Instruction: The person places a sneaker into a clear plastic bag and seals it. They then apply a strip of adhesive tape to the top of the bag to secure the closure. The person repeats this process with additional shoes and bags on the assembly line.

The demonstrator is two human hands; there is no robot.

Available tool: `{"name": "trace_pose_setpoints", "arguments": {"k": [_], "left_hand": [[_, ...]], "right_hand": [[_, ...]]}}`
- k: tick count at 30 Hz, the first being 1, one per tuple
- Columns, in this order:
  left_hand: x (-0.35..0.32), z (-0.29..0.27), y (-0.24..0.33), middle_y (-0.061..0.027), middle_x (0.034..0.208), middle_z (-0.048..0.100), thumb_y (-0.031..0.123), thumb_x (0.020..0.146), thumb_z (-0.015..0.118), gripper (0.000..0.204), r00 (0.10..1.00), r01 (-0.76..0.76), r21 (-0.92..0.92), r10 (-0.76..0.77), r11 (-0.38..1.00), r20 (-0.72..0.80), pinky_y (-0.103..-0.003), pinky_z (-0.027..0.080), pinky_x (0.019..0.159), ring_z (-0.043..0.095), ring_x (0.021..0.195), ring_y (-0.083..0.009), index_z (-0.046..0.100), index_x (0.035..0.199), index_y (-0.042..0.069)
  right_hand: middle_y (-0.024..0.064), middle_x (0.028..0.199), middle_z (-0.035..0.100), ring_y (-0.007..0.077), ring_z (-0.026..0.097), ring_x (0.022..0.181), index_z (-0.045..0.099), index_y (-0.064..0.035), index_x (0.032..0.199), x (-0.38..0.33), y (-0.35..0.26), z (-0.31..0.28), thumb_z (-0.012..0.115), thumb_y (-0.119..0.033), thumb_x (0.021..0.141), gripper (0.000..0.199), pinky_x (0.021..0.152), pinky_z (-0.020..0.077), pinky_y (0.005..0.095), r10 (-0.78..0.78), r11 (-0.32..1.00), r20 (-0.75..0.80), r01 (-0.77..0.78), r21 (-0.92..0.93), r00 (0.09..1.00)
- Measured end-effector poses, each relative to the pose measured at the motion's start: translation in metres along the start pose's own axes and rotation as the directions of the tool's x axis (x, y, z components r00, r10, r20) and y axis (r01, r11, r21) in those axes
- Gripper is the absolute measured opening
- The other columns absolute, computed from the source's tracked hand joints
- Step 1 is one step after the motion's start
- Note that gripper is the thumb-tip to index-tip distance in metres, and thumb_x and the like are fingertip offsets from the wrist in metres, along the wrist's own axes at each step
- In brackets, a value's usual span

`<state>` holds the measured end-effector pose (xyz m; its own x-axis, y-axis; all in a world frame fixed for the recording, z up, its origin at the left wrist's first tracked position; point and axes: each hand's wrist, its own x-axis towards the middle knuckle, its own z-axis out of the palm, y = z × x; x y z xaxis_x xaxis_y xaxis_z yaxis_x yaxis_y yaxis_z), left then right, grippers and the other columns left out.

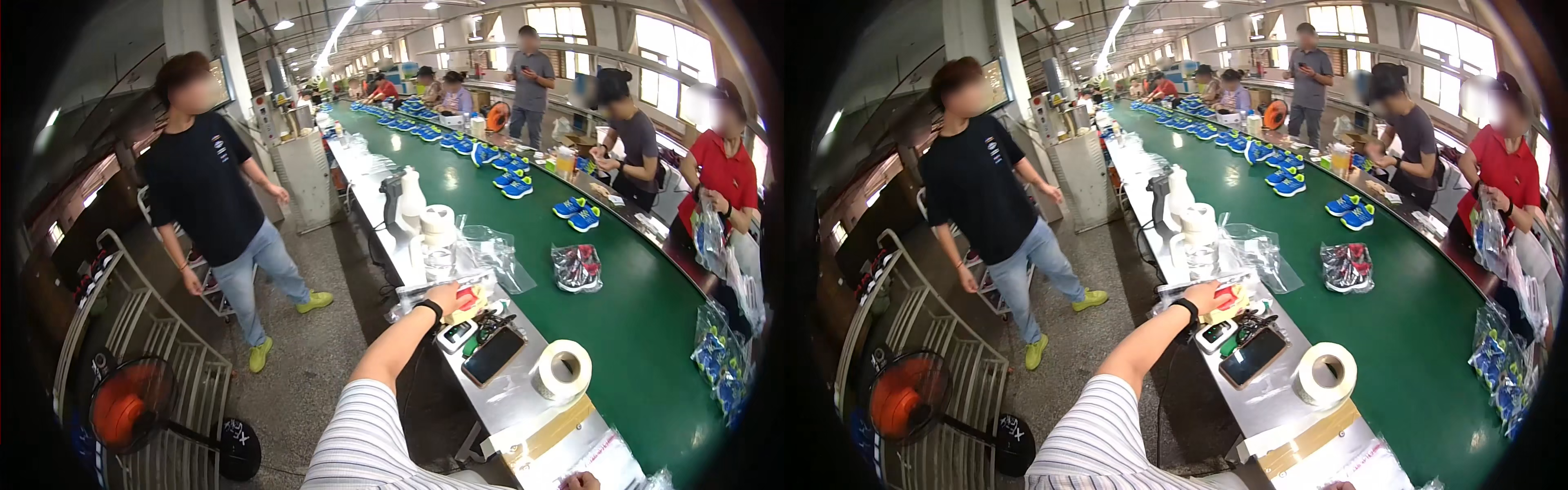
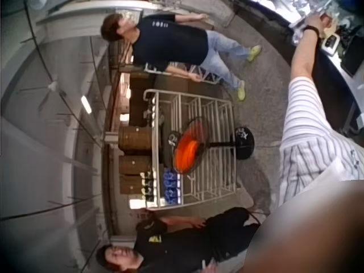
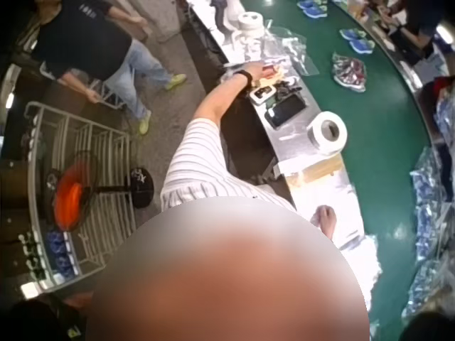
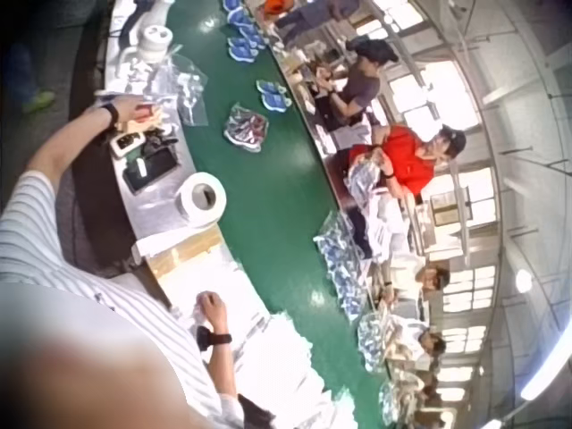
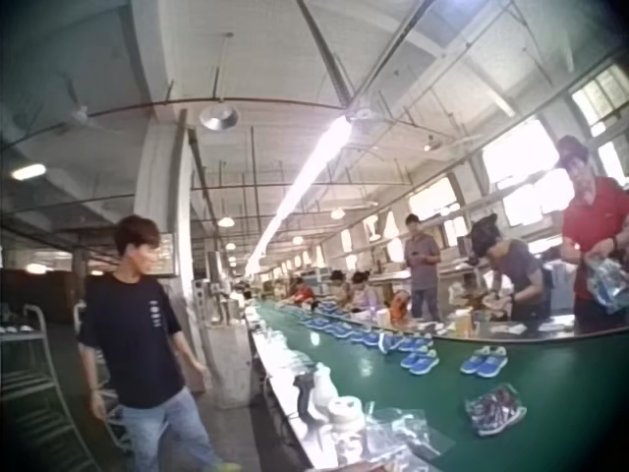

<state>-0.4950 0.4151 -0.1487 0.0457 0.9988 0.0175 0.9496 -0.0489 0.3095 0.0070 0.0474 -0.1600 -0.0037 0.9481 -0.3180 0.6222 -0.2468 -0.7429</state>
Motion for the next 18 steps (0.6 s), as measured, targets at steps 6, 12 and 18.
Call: {"name": "trace_pose_setpoints", "arguments": {"k": [6, 12, 18], "left_hand": [[-0.001, 0.001, -0.003, -0.0218, 0.105, 0.066, 0.053, 0.089, 0.051, 0.057, 0.999, -0.008, 0.031, 0.009, 0.999, -0.042, -0.044, 0.049, 0.084, 0.064, 0.096, -0.0356, 0.056, 0.116, 0.004], [0.0, 0.003, -0.006, -0.0218, 0.102, 0.066, 0.053, 0.09, 0.049, 0.053, 0.996, 0.027, 0.0, -0.027, 1.0, -0.079, -0.045, 0.05, 0.083, 0.064, 0.095, -0.0368, 0.058, 0.113, 0.005], [0.005, 0.002, -0.01, -0.0219, 0.103, 0.066, 0.053, 0.09, 0.049, 0.054, 0.997, 0.042, 0.023, -0.04, 0.999, -0.059, -0.045, 0.049, 0.084, 0.063, 0.096, -0.0378, 0.057, 0.114, 0.006]], "right_hand": [[0.0106, 0.076, 0.064, 0.0189, 0.058, 0.067, 0.063, -0.0012, 0.093, 0.005, 0.002, 0.003, 0.054, -0.024, 0.094, 0.024, 0.063, 0.0486, 0.0322, 0.074, 0.997, -0.034, -0.073, 0.023, 0.997], [0.0124, 0.078, 0.065, 0.0219, 0.062, 0.071, 0.062, -0.0016, 0.093, 0.005, -0.005, 0.011, 0.054, -0.026, 0.093, 0.026, 0.067, 0.0497, 0.0342, 0.096, 0.995, -0.064, -0.096, -0.003, 0.993], [0.0168, 0.079, 0.065, 0.0314, 0.062, 0.072, 0.061, -0.0019, 0.09, 0.007, -0.008, 0.014, 0.054, -0.026, 0.092, 0.025, 0.068, 0.0494, 0.0386, 0.028, 0.997, -0.089, -0.034, -0.066, 0.996]]}}
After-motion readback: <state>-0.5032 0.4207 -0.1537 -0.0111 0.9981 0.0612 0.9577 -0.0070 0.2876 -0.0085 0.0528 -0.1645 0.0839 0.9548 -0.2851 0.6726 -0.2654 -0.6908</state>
